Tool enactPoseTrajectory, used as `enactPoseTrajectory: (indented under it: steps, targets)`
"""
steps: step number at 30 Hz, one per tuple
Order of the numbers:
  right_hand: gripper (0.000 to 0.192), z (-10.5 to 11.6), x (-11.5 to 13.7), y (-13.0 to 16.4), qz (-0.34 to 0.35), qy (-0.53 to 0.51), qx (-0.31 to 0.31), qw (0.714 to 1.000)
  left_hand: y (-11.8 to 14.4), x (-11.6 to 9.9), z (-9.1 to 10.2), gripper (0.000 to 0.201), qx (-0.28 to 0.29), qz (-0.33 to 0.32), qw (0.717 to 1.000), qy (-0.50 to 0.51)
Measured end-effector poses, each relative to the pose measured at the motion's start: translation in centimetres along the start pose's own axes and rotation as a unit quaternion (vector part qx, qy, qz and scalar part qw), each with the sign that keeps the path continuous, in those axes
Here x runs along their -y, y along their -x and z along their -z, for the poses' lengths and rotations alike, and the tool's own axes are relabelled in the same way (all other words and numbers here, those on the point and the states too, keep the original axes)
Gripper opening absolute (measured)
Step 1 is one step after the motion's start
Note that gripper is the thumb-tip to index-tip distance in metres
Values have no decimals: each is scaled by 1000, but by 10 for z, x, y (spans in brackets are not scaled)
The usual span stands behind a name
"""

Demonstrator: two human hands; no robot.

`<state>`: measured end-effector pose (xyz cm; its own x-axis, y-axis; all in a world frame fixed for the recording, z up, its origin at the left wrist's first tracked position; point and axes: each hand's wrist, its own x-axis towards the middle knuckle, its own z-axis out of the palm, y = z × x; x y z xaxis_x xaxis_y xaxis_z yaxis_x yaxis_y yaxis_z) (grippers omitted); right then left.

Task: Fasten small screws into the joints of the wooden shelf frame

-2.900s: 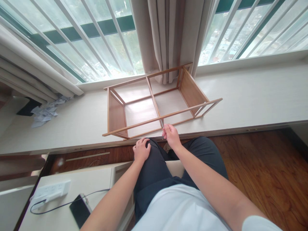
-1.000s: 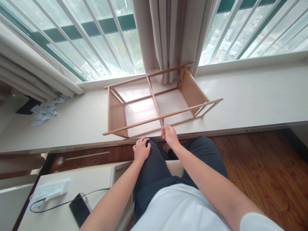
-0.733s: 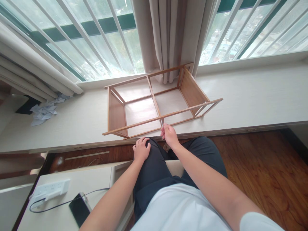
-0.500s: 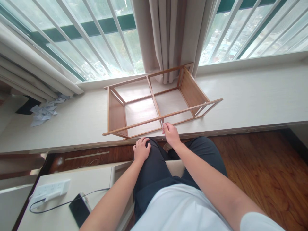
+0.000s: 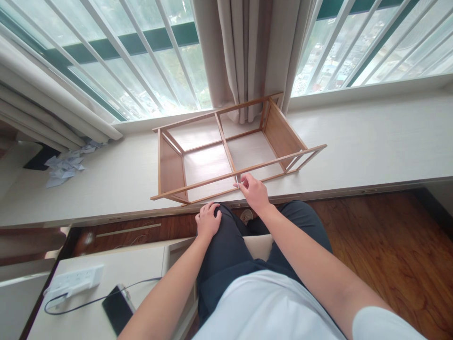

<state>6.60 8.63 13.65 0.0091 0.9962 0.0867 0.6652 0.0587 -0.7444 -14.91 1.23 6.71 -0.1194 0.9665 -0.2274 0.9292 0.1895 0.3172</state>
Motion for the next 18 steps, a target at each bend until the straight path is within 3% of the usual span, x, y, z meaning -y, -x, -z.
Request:
enactPoseTrajectory:
  steps: [10,18]
  targets:
    - [27,-3,0,1,-16,-11,26,999,0,-1,2,32,5,5,1000,1]
    - [41,-11,-3,3,-33,-45,48,997,1,0,2,31,1,1,1000,1]
